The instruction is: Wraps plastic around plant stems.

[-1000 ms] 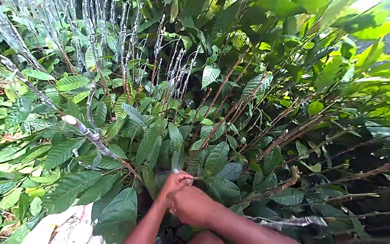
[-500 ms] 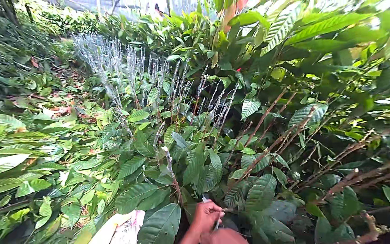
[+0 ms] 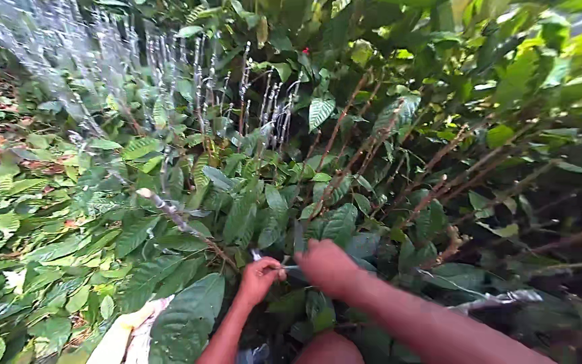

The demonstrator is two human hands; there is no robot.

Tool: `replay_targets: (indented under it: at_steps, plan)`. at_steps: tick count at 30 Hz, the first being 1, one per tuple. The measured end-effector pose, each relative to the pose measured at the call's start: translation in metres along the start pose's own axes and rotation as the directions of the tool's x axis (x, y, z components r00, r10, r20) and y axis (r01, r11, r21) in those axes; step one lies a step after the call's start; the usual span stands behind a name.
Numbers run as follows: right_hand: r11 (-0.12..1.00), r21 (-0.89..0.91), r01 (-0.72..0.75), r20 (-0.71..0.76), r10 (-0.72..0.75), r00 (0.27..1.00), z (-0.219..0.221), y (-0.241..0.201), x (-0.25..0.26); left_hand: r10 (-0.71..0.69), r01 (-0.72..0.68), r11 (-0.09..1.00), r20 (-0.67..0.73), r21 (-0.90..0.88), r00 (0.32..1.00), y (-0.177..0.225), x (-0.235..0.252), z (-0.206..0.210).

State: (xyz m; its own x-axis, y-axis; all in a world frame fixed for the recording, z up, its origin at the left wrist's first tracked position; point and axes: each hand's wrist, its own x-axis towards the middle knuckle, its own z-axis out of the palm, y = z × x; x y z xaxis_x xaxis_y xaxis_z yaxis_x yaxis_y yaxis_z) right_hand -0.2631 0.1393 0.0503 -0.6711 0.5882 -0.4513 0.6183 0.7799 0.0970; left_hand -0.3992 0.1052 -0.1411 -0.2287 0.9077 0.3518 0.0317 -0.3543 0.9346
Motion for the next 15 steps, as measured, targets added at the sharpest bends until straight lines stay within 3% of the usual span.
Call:
replay_targets:
  at_steps: [2, 4, 5, 7, 9, 11, 13, 15]
  plan:
    - [0.989, 0.050, 0.137, -0.033, -0.136, 0.990, 0.009, -0.039, -0.017, -0.049, 0.050, 0.998, -0.054, 0.023, 0.997, 0.007, 0.004, 0.008]
    - [0.954, 0.223, 0.199, -0.049, -0.193, 0.980, -0.020, -0.032, -0.006, -0.055, 0.058, 0.991, -0.021, 0.117, 0.998, 0.007, -0.002, 0.022]
    - [0.955, 0.247, 0.162, -0.019, -0.163, 0.987, -0.033, -0.009, 0.002, -0.045, 0.039, 0.991, 0.037, 0.128, 0.998, 0.008, -0.002, 0.023]
    - [0.990, 0.122, 0.070, -0.012, -0.069, 0.998, -0.024, 0.016, 0.001, -0.057, 0.055, 0.998, 0.050, 0.024, 0.997, 0.011, -0.001, 0.011]
    - [0.994, 0.075, 0.075, -0.059, -0.071, 0.996, -0.004, -0.014, -0.015, -0.076, 0.077, 0.997, -0.052, 0.009, 0.996, 0.017, 0.005, 0.005]
    - [0.972, 0.146, 0.183, -0.057, -0.176, 0.983, -0.014, -0.032, -0.014, -0.034, 0.040, 0.993, -0.059, 0.114, 0.998, 0.018, 0.003, 0.014]
    - [0.969, 0.209, 0.135, 0.005, -0.139, 0.990, -0.036, 0.002, 0.004, -0.009, 0.003, 0.985, 0.032, 0.173, 0.999, 0.015, -0.004, 0.018]
    - [0.998, 0.068, 0.015, 0.038, -0.018, 0.999, -0.024, 0.029, 0.008, 0.069, -0.069, 0.996, -0.003, 0.062, 0.998, 0.008, -0.002, 0.007]
